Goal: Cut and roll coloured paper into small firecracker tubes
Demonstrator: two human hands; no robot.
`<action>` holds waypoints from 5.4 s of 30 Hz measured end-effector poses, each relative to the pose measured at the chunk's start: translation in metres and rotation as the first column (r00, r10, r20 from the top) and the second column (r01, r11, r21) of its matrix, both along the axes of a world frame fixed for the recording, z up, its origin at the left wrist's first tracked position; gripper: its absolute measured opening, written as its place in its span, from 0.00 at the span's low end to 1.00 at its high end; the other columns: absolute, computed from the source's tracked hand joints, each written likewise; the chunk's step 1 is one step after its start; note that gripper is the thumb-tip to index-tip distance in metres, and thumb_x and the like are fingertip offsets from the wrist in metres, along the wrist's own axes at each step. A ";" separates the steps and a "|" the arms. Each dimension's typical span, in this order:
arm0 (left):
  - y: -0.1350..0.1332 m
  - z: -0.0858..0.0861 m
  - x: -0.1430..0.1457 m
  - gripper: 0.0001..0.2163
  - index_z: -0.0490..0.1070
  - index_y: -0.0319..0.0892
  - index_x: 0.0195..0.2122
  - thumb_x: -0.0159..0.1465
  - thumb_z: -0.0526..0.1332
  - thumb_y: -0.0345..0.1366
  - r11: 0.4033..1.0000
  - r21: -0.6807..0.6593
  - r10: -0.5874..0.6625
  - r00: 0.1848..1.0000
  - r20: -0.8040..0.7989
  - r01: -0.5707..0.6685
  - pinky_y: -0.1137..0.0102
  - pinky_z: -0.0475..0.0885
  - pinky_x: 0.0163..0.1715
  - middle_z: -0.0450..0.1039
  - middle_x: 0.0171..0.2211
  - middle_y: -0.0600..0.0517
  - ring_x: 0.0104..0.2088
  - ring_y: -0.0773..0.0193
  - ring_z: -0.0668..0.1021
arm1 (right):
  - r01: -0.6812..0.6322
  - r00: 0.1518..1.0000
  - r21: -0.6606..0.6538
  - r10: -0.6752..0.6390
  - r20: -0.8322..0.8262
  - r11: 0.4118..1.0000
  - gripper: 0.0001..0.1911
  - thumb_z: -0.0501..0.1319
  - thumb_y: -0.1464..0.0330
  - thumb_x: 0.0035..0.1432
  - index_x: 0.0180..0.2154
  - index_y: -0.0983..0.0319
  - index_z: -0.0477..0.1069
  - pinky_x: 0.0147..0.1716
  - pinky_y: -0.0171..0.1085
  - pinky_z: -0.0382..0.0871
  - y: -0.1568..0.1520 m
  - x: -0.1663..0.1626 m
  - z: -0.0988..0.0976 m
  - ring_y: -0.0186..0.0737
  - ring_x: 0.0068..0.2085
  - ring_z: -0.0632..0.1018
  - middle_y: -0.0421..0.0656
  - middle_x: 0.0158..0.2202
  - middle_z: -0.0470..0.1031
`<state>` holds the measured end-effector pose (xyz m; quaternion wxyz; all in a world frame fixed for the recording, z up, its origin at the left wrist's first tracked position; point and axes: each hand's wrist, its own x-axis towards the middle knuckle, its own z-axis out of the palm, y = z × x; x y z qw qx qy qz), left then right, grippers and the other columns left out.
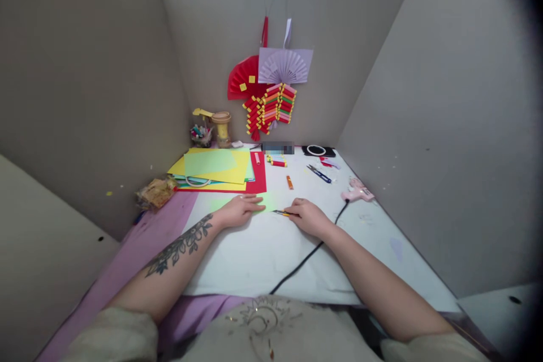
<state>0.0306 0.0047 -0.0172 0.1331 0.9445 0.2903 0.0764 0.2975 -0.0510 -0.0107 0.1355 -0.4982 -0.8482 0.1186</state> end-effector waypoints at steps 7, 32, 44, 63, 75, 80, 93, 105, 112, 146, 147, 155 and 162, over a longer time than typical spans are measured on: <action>-0.001 0.003 0.000 0.23 0.65 0.50 0.55 0.60 0.48 0.28 1.000 -0.004 -0.001 1.000 0.011 0.001 0.65 0.55 0.60 0.58 0.60 0.56 0.60 0.63 0.62 | -0.021 1.000 -0.012 0.021 -0.021 1.000 0.15 0.56 0.74 0.55 0.43 0.57 0.75 0.38 0.33 0.61 0.000 -0.002 -0.002 0.37 0.36 0.71 0.44 0.33 0.69; -0.001 0.004 0.001 0.22 0.67 0.49 0.55 0.60 0.50 0.27 1.000 -0.006 -0.007 1.000 0.027 0.007 0.65 0.56 0.59 0.60 0.59 0.54 0.59 0.61 0.64 | -0.044 0.998 0.023 0.045 -0.050 0.999 0.16 0.55 0.74 0.56 0.43 0.58 0.75 0.39 0.34 0.62 -0.003 -0.012 -0.005 0.37 0.37 0.71 0.44 0.33 0.69; -0.005 0.001 0.005 0.21 0.67 0.49 0.54 0.61 0.49 0.28 0.999 0.005 0.032 0.999 0.015 -0.032 0.63 0.57 0.59 0.61 0.59 0.53 0.59 0.60 0.64 | -0.046 0.998 0.052 0.048 -0.028 0.998 0.16 0.54 0.74 0.57 0.44 0.58 0.74 0.39 0.34 0.62 -0.002 -0.017 -0.007 0.37 0.38 0.71 0.44 0.34 0.69; 0.002 -0.003 -0.008 0.23 0.67 0.53 0.54 0.61 0.48 0.25 0.997 0.050 0.065 0.998 -0.011 -0.065 0.61 0.57 0.57 0.60 0.59 0.54 0.58 0.60 0.65 | 0.045 0.999 0.045 -0.045 0.010 0.998 0.17 0.53 0.73 0.57 0.45 0.56 0.74 0.41 0.34 0.62 0.000 -0.015 -0.005 0.38 0.41 0.70 0.44 0.36 0.71; 0.000 -0.001 -0.006 0.24 0.67 0.54 0.53 0.60 0.48 0.24 0.994 0.063 0.089 0.996 -0.023 -0.088 0.62 0.58 0.57 0.61 0.59 0.55 0.57 0.60 0.65 | 0.010 1.000 0.054 -0.011 0.007 0.999 0.17 0.54 0.74 0.57 0.45 0.56 0.74 0.42 0.34 0.61 0.001 -0.018 -0.006 0.38 0.41 0.70 0.44 0.36 0.71; 0.000 -0.001 -0.006 0.24 0.68 0.53 0.53 0.60 0.48 0.24 0.995 0.051 0.083 0.996 -0.021 -0.082 0.61 0.58 0.56 0.61 0.59 0.54 0.57 0.58 0.65 | 0.003 1.000 0.056 -0.003 -0.004 0.998 0.17 0.54 0.74 0.57 0.45 0.56 0.74 0.41 0.35 0.62 -0.001 -0.021 -0.006 0.39 0.41 0.70 0.44 0.36 0.70; 0.001 -0.003 -0.006 0.23 0.68 0.52 0.53 0.61 0.48 0.25 0.995 0.063 0.075 0.997 -0.017 -0.073 0.60 0.58 0.56 0.61 0.59 0.52 0.57 0.58 0.66 | -0.008 1.000 0.071 0.010 -0.028 0.997 0.17 0.54 0.74 0.57 0.45 0.57 0.74 0.41 0.34 0.62 -0.001 -0.026 -0.012 0.38 0.41 0.70 0.44 0.35 0.70; 0.006 -0.002 -0.010 0.13 0.74 0.48 0.46 0.63 0.55 0.38 0.995 -0.040 0.092 0.990 0.109 -0.088 0.65 0.61 0.53 0.69 0.53 0.49 0.51 0.59 0.70 | -0.010 1.000 0.053 0.010 -0.012 0.999 0.16 0.54 0.73 0.57 0.45 0.55 0.74 0.41 0.34 0.62 -0.002 -0.027 -0.010 0.38 0.41 0.70 0.44 0.36 0.70; 0.011 -0.003 -0.023 0.15 0.71 0.55 0.50 0.64 0.52 0.36 0.998 -0.001 0.070 0.996 0.060 -0.070 0.64 0.59 0.53 0.66 0.55 0.54 0.54 0.59 0.67 | 0.019 1.000 0.064 -0.019 -0.004 0.998 0.17 0.54 0.74 0.57 0.45 0.55 0.74 0.41 0.34 0.63 -0.004 -0.033 -0.010 0.38 0.41 0.70 0.44 0.37 0.70; 0.014 -0.009 -0.023 0.20 0.70 0.57 0.50 0.63 0.49 0.29 0.997 0.021 0.075 0.997 0.035 -0.076 0.64 0.58 0.53 0.65 0.56 0.55 0.53 0.60 0.66 | -0.040 0.999 0.084 0.041 -0.008 0.996 0.15 0.54 0.72 0.58 0.44 0.58 0.75 0.41 0.35 0.62 -0.013 -0.050 -0.010 0.39 0.40 0.70 0.45 0.36 0.70; 0.013 -0.009 -0.022 0.20 0.70 0.57 0.50 0.63 0.49 0.29 0.997 0.018 0.079 0.996 0.030 -0.080 0.64 0.57 0.53 0.65 0.56 0.55 0.53 0.60 0.66 | -0.044 0.999 0.089 0.045 -0.009 0.995 0.15 0.54 0.72 0.58 0.44 0.58 0.75 0.41 0.35 0.62 -0.013 -0.050 -0.010 0.39 0.40 0.70 0.45 0.36 0.70; 0.014 -0.011 -0.023 0.19 0.70 0.58 0.50 0.64 0.49 0.30 0.996 0.014 0.085 0.996 0.040 -0.086 0.63 0.57 0.53 0.65 0.56 0.56 0.53 0.59 0.67 | -0.068 0.998 0.082 0.069 -0.013 0.994 0.15 0.54 0.73 0.58 0.44 0.57 0.74 0.40 0.35 0.62 -0.016 -0.063 -0.008 0.38 0.39 0.70 0.45 0.36 0.70; 0.013 -0.011 -0.023 0.20 0.70 0.59 0.50 0.63 0.50 0.29 0.996 0.018 0.091 0.995 0.038 -0.091 0.63 0.57 0.52 0.65 0.56 0.57 0.52 0.60 0.67 | -0.069 0.997 0.066 0.070 -0.020 0.995 0.15 0.53 0.73 0.59 0.44 0.57 0.74 0.40 0.34 0.62 -0.021 -0.074 -0.004 0.38 0.40 0.70 0.44 0.36 0.70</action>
